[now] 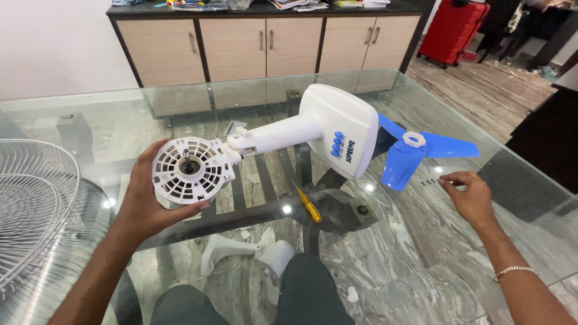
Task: The person disassembles a white Supreme brand fan on a glass table. They use a yellow screwdriver to remove screws from the fan's rear housing, then separate the motor assembly from the casing and place the parts on the table.
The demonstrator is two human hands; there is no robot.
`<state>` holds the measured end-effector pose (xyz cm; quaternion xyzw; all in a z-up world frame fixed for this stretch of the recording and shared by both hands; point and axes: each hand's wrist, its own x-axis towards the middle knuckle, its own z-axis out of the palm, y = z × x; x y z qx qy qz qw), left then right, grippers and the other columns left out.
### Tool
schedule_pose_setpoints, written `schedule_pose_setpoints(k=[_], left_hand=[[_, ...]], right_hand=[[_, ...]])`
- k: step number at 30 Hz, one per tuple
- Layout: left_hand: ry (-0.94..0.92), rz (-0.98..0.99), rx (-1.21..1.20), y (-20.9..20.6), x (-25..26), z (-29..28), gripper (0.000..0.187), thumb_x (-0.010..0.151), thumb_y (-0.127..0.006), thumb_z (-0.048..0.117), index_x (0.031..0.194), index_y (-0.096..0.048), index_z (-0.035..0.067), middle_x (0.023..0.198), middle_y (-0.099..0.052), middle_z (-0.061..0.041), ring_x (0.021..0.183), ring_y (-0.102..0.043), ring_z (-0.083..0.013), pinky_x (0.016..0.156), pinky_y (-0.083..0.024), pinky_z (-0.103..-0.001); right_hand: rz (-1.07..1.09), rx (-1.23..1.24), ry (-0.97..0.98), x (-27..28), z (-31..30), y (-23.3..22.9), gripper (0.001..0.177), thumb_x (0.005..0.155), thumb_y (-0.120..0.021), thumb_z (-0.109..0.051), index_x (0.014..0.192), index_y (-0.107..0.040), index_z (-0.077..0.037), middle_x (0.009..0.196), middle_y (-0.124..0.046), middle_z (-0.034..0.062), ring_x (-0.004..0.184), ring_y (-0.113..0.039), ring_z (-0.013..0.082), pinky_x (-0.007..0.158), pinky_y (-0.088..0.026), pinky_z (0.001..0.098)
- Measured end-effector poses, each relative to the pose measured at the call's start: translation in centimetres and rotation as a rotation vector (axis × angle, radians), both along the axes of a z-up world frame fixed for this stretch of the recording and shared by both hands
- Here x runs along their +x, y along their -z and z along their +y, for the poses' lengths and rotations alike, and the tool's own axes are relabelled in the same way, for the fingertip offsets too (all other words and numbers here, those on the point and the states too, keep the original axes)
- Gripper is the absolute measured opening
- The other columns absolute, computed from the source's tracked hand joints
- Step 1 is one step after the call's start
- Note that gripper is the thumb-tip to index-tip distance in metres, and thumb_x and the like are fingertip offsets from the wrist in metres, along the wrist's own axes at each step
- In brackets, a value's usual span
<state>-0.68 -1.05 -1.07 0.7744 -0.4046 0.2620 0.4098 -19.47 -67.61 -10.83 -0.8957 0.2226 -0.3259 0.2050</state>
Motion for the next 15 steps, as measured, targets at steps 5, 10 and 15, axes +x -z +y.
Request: schedule_pose_setpoints(k=[5, 10, 15], left_hand=[[0.004, 0.015, 0.010, 0.25, 0.36, 0.16, 0.127, 0.057, -0.094, 0.046, 0.155, -0.031, -0.004, 0.140, -0.051, -0.025, 0.136, -0.051, -0.0389, 0.113, -0.044, -0.050], [0.000, -0.038, 0.029, 0.59, 0.81, 0.32, 0.128, 0.056, -0.094, 0.047, 0.155, -0.030, -0.004, 0.141, -0.051, -0.027, 0.138, -0.050, -0.0409, 0.114, -0.043, -0.053], [-0.006, 0.021, 0.019, 0.78, 0.90, 0.34, 0.130, 0.055, -0.094, 0.049, 0.155, -0.029, -0.004, 0.140, -0.051, -0.027, 0.137, -0.050, -0.0409, 0.113, -0.043, -0.052]], right_hand=[[0.042, 0.027, 0.011, 0.31, 0.28, -0.31, 0.021, 0.092, -0.079, -0.024, 0.107, -0.081, -0.010, 0.122, -0.071, 0.0109, 0.098, -0.071, 0.0229, 0.086, -0.056, 0.0395], [0.050, 0.054, 0.017, 0.23, 0.25, -0.42, 0.021, 0.091, -0.080, -0.024, 0.108, -0.082, -0.011, 0.122, -0.072, 0.0108, 0.098, -0.070, 0.0226, 0.087, -0.056, 0.0398], [0.044, 0.081, 0.001, 0.22, 0.24, -0.51, 0.021, 0.090, -0.081, -0.023, 0.107, -0.082, -0.011, 0.121, -0.072, 0.0101, 0.098, -0.070, 0.0209, 0.089, -0.054, 0.0394]])
